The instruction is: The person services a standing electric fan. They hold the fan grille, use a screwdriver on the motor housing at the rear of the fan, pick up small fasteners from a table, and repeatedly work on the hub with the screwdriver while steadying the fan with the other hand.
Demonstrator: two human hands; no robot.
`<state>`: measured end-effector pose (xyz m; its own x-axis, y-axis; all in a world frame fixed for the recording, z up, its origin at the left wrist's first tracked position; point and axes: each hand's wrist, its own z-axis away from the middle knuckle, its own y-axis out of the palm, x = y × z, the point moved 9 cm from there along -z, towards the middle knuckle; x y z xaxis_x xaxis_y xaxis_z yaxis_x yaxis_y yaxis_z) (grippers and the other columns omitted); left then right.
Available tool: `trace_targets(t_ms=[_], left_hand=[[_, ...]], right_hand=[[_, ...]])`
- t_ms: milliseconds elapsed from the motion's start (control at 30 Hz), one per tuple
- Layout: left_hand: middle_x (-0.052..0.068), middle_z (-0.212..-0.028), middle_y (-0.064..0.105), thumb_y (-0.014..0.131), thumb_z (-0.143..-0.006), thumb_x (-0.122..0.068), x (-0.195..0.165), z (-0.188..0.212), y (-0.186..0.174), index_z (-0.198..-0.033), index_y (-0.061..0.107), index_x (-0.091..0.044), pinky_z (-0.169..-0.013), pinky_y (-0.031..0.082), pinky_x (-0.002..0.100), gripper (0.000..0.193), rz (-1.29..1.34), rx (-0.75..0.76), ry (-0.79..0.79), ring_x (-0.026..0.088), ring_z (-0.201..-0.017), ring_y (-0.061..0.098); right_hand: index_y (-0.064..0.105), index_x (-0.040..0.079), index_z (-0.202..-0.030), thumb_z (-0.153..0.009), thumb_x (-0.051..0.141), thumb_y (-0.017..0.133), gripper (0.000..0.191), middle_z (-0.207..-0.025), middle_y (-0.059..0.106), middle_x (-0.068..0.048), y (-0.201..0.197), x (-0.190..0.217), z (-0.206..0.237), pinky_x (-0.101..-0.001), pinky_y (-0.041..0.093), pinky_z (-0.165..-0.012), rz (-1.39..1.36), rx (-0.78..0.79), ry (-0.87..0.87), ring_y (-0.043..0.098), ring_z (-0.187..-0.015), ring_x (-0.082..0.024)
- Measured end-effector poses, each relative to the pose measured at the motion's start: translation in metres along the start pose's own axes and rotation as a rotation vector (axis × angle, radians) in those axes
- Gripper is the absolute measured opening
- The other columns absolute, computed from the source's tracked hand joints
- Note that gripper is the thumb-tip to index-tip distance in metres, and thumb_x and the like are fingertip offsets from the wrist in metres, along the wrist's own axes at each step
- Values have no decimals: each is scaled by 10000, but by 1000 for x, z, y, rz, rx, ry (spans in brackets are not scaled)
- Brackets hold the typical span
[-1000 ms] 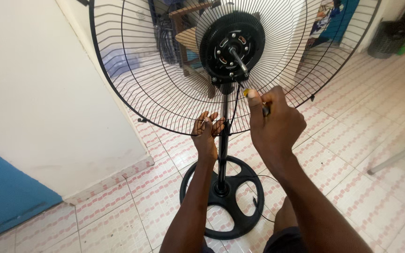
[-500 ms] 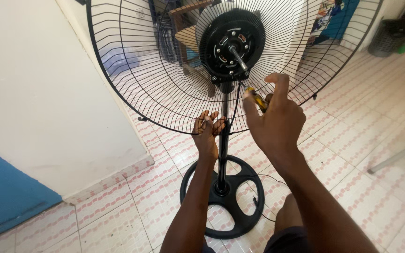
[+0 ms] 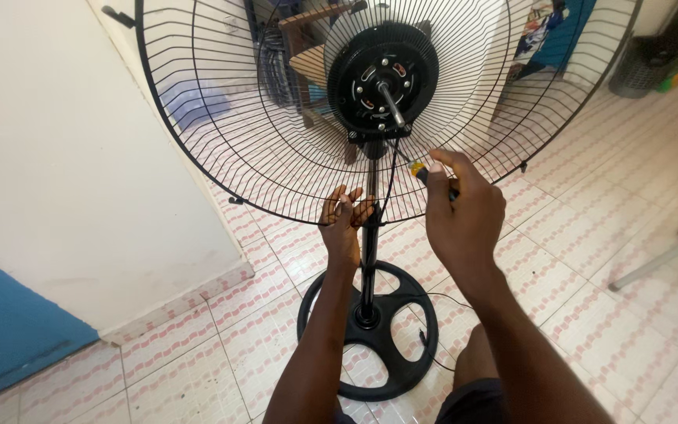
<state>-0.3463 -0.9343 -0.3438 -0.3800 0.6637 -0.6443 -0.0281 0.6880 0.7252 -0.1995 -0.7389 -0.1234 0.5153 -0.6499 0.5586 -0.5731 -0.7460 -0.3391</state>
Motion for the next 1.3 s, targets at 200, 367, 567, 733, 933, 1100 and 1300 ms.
trace_targets(t_ms=[200,367,567,733,933,1100,1300], left_hand=[[194,-1223,669,718,-987,-250,-6,-2,-1,-1462,496,18,-853,616,380,588,78,11,-25,280,-1042,714],[180,-1289,658,699,-989,-259,-19,7,-7,-1500,461,-13,-871,597,364,615,26,43,-32,263,-1105,728],[126,-1294,649,629,-975,-405,-5,43,-23,-1538,394,-94,-911,594,396,685,-131,42,-111,249,-1095,712],[145,-1251,676,485,-1044,-579,28,82,-12,-1515,418,-43,-905,577,403,717,-32,119,-306,265,-1089,706],[129,-1247,711,423,-1024,-616,15,142,44,-1464,512,-60,-873,572,363,714,-238,61,-690,237,-1055,738],[99,-1104,745,521,-1026,-465,-43,197,105,-1348,609,-85,-809,583,336,506,-317,-84,-782,213,-972,735],[103,-875,741,671,-1011,-127,-105,295,231,-1069,668,11,-625,531,277,150,-350,140,-804,155,-759,714]], right_hand=[[710,25,-1181,-1051,210,565,268,-529,513,-9,2,-52,30,-256,300,-398,-472,98,402,428,-414,-72],[724,16,-1133,-1030,205,554,274,-522,511,-26,10,-96,66,-254,319,-396,-649,176,692,423,-408,-85],[709,-13,-1117,-1053,259,516,340,-545,509,-38,26,-136,96,-272,353,-417,-721,297,741,439,-440,-115],[626,-15,-1192,-1078,264,494,329,-594,502,-11,58,-162,133,-262,392,-481,-988,607,1099,468,-497,-116],[661,116,-1190,-1036,341,482,326,-609,502,9,25,-158,154,-263,345,-457,-785,727,1420,451,-497,-104],[575,-27,-1099,-1066,487,528,517,-700,617,-44,-57,-83,172,-318,465,-517,-576,883,1440,572,-570,-155],[657,35,-822,-979,644,441,665,-516,590,-109,-191,35,207,-341,396,-399,-485,894,1688,541,-389,-215]])
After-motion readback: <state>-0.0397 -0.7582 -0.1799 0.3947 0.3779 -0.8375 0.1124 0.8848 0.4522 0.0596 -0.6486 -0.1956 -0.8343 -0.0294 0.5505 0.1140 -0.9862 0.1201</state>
